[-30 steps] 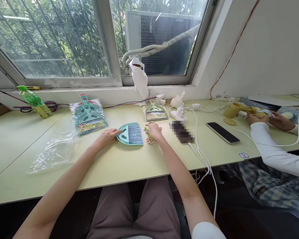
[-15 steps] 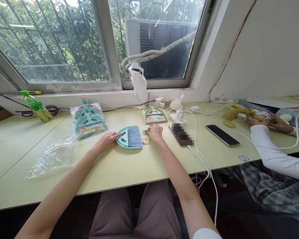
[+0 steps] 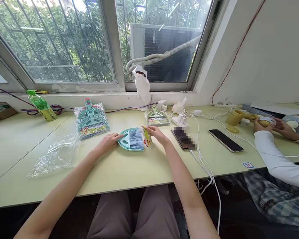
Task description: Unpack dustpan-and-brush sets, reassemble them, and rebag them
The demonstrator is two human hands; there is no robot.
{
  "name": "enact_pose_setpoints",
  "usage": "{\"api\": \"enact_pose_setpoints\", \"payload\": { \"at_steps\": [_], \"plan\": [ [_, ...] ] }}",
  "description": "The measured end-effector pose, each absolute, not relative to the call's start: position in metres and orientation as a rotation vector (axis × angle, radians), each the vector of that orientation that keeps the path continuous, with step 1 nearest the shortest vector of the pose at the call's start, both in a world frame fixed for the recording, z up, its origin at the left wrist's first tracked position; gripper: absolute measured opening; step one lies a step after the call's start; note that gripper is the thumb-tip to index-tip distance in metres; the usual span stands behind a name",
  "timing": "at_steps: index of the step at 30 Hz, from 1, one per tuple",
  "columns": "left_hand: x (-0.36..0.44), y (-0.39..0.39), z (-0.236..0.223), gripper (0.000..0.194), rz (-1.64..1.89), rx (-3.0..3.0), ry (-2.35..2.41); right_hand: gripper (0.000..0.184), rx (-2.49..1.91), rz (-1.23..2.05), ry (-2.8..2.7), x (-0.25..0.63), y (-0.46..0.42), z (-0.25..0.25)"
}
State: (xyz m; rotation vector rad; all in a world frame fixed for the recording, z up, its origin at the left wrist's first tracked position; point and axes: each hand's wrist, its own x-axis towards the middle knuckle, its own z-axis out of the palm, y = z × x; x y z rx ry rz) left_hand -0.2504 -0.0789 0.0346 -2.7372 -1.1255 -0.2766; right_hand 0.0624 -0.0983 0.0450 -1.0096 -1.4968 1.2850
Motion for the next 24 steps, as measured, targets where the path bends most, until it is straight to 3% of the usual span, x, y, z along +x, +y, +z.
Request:
{"api": "enact_pose_setpoints", "payload": {
  "at_steps": [11, 18, 24],
  "plan": [
    [-0.25, -0.077, 0.03, 0.051, -0.296, -2.728, -1.113, 0.06, -1.005, 1.089, -1.279, 0.036, -0.09, 0.024],
    [-0.244, -0.085, 0.029, 0.051, -0.399, -2.635, -1.22, 0.054, -0.931, 1.216, -1.255, 0.03, -0.1, 0.035],
    [-0.224, -0.11, 0.045, 0.058, -0.449, -2.802, -0.773, 0.049, -0.911, 1.242, -1.132, 0.019, -0.1, 0.031]
  ]
}}
